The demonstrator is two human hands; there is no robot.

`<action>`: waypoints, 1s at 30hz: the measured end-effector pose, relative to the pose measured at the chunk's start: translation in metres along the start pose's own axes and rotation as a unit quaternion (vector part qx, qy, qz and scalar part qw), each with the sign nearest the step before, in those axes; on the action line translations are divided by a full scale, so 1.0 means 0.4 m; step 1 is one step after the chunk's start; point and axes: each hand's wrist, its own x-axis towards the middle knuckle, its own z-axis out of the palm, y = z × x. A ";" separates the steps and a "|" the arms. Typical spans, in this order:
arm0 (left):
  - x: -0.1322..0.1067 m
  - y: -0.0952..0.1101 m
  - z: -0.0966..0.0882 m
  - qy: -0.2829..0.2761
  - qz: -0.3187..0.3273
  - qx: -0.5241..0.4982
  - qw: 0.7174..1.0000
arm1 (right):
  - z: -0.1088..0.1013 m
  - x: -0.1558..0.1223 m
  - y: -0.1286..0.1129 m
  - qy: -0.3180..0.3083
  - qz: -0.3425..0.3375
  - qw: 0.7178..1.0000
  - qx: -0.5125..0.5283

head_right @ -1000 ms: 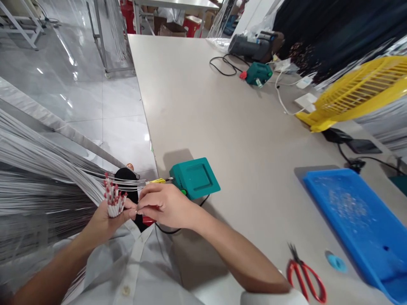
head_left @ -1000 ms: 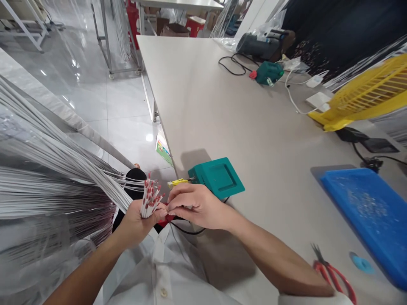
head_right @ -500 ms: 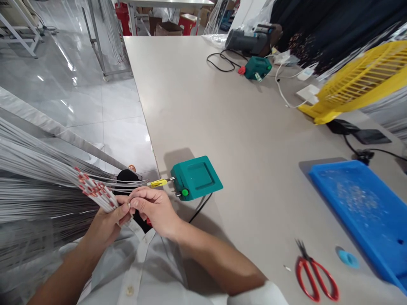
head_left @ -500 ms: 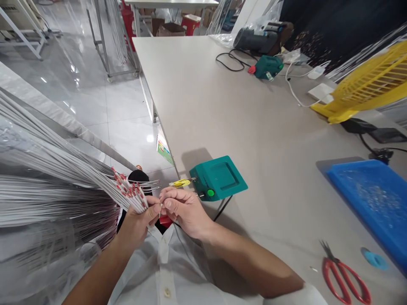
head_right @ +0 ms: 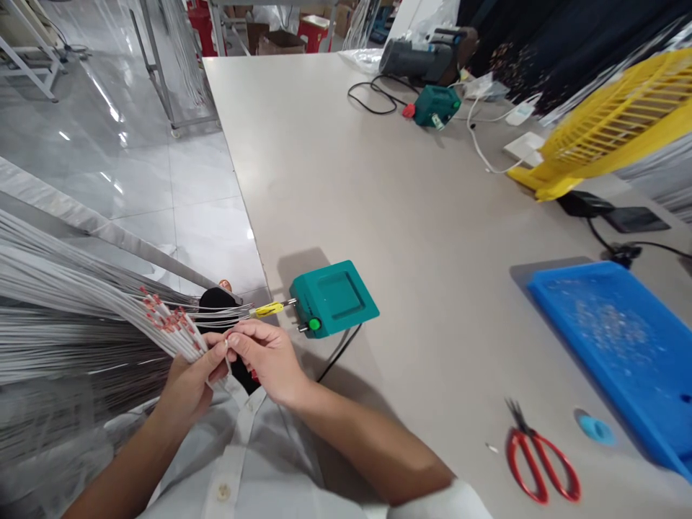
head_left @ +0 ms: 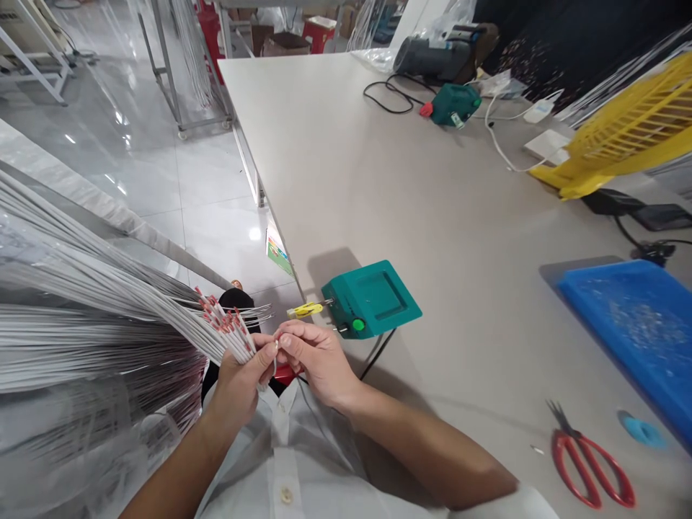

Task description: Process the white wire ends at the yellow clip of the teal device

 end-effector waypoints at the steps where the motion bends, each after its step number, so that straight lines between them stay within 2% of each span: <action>1: -0.001 0.000 0.001 0.004 -0.002 0.001 1.000 | -0.002 -0.001 -0.001 0.008 -0.040 0.998 -0.045; 3: -0.002 0.001 0.002 0.006 -0.004 0.006 1.000 | -0.011 -0.002 -0.007 0.026 -0.151 0.973 -0.173; 4: -0.003 0.000 0.002 0.005 -0.003 0.010 1.000 | -0.018 -0.003 -0.011 0.032 -0.214 0.945 -0.246; 6: -0.004 -0.003 0.000 0.003 0.003 0.028 1.000 | -0.033 -0.005 -0.020 0.030 -0.321 0.866 -0.381; 8: -0.005 -0.008 -0.005 0.010 0.009 0.055 0.998 | -0.049 -0.006 -0.031 0.002 -0.368 0.800 -0.473; 9: -0.004 -0.011 -0.007 0.017 0.010 0.069 0.997 | -0.057 -0.006 -0.037 -0.018 -0.366 0.787 -0.497; 10: -0.004 -0.014 -0.010 0.024 0.011 0.080 0.996 | -0.063 -0.006 -0.043 -0.037 -0.351 0.789 -0.503; 11: -0.003 -0.015 -0.013 0.032 0.012 0.088 0.996 | -0.069 -0.005 -0.049 -0.050 -0.331 0.803 -0.493; 13: -0.002 -0.015 -0.016 0.041 0.011 0.102 0.994 | -0.075 -0.002 -0.060 -0.054 -0.296 0.843 -0.446; 15: -0.001 -0.009 -0.015 0.028 0.006 0.125 0.992 | -0.076 0.002 -0.070 -0.050 -0.275 0.872 -0.403; 16: -0.001 -0.005 -0.013 0.016 0.007 0.142 0.990 | -0.075 0.004 -0.076 -0.055 -0.265 0.878 -0.395; 18: -0.003 0.002 -0.009 -0.014 0.024 0.188 0.982 | -0.070 0.007 -0.090 -0.086 -0.244 0.869 -0.422; 22: -0.007 -0.007 -0.013 -0.020 0.117 0.298 0.947 | -0.062 0.012 -0.128 -0.146 -0.195 0.795 -0.556; 24: -0.008 -0.021 -0.022 -0.034 0.163 0.337 0.927 | -0.061 0.015 -0.143 -0.164 -0.168 0.773 -0.589; 27: -0.010 -0.030 -0.035 -0.090 0.202 0.369 0.903 | -0.063 0.021 -0.154 -0.203 -0.131 0.775 -0.585; 30: -0.012 -0.019 -0.042 -0.136 0.212 0.378 0.891 | -0.066 0.025 -0.162 -0.242 -0.093 0.794 -0.550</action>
